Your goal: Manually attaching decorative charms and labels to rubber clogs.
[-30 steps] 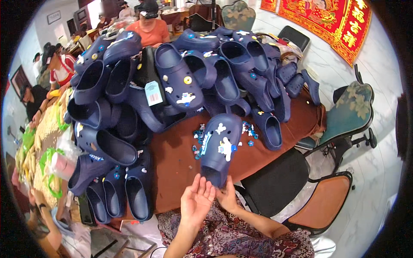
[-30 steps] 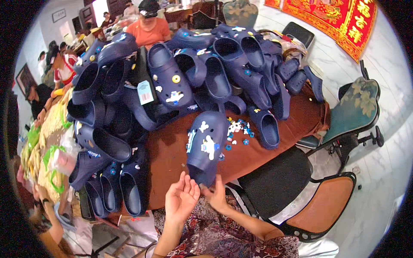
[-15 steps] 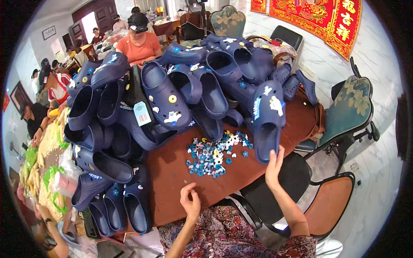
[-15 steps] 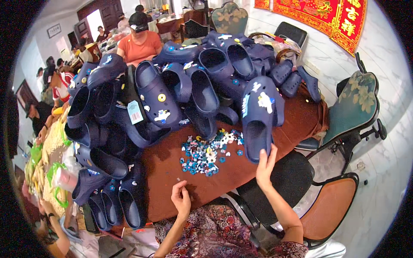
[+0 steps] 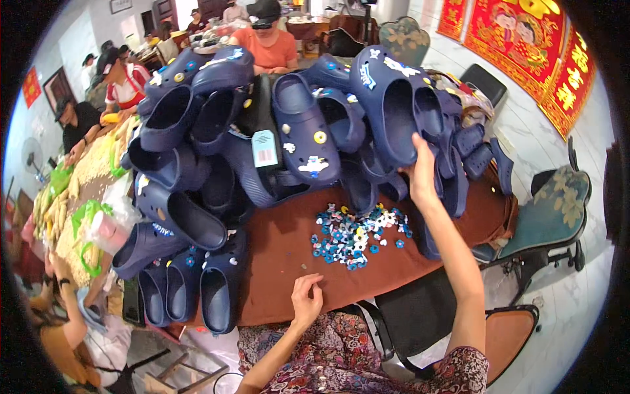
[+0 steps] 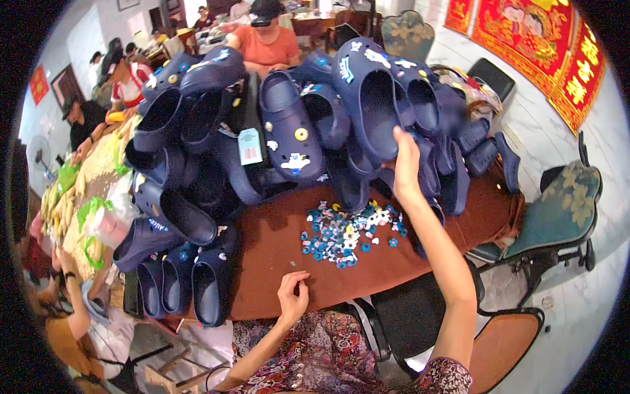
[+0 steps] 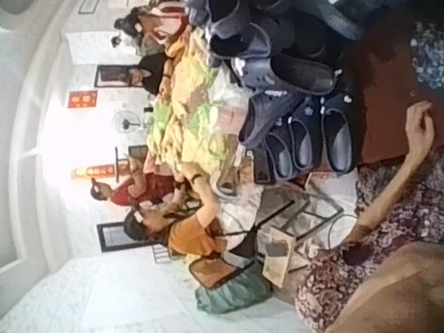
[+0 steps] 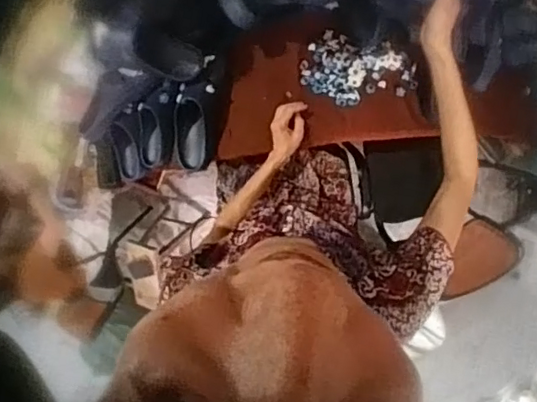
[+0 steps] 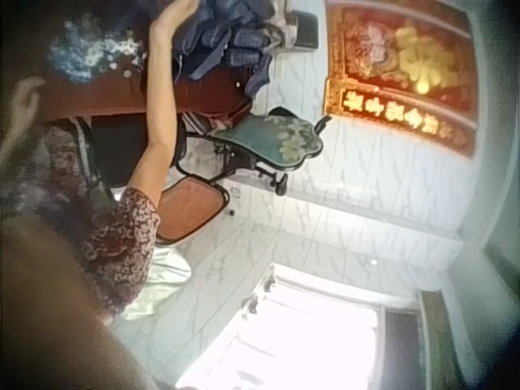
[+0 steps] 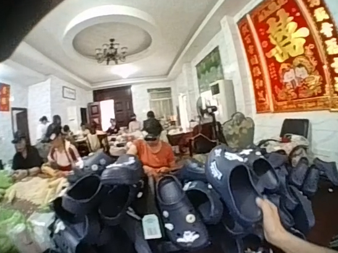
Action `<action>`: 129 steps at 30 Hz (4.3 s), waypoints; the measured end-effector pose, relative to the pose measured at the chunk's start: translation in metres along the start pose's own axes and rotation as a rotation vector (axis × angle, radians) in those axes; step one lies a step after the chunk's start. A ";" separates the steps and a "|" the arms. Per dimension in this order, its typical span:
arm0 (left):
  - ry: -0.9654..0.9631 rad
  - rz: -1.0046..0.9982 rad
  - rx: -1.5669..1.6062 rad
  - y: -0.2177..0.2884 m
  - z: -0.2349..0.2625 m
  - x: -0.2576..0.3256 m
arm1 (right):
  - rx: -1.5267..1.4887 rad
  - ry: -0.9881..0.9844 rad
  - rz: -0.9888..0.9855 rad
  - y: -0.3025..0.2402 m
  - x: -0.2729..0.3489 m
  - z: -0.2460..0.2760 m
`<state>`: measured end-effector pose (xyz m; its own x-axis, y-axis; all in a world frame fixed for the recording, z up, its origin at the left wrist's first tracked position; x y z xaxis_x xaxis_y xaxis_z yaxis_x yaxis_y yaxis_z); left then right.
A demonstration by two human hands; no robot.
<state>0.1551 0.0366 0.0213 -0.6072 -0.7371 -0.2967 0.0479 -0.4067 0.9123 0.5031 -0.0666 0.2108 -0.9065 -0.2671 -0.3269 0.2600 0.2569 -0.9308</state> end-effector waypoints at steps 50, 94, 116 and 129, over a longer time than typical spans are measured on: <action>-0.601 -0.277 0.055 0.084 -0.200 0.005 | 0.910 0.935 0.357 0.131 -0.032 0.407; -0.753 -0.158 -0.011 0.069 -0.256 -0.002 | -0.020 0.660 -0.417 0.173 0.012 0.462; -0.843 0.045 0.414 0.191 -0.293 -0.047 | -0.148 0.186 -0.268 0.097 0.186 0.312; -0.745 0.398 0.196 0.071 -0.116 -0.027 | 1.372 0.367 0.332 0.071 -0.007 0.431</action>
<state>0.2666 -0.0352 0.0613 -0.9389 -0.2310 0.2551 0.2717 -0.0427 0.9614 0.6715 -0.4469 0.0767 -0.7206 -0.0724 -0.6896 0.3862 -0.8679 -0.3123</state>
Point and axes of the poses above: each hand's wrist, its own x-axis away from the middle knuckle, its own z-axis out of the back of the hand, y = z × x, the point moved 9 cm from there along -x, towards the middle knuckle, and after that the axes turned 8 degrees about z, right-handed, at the moved point
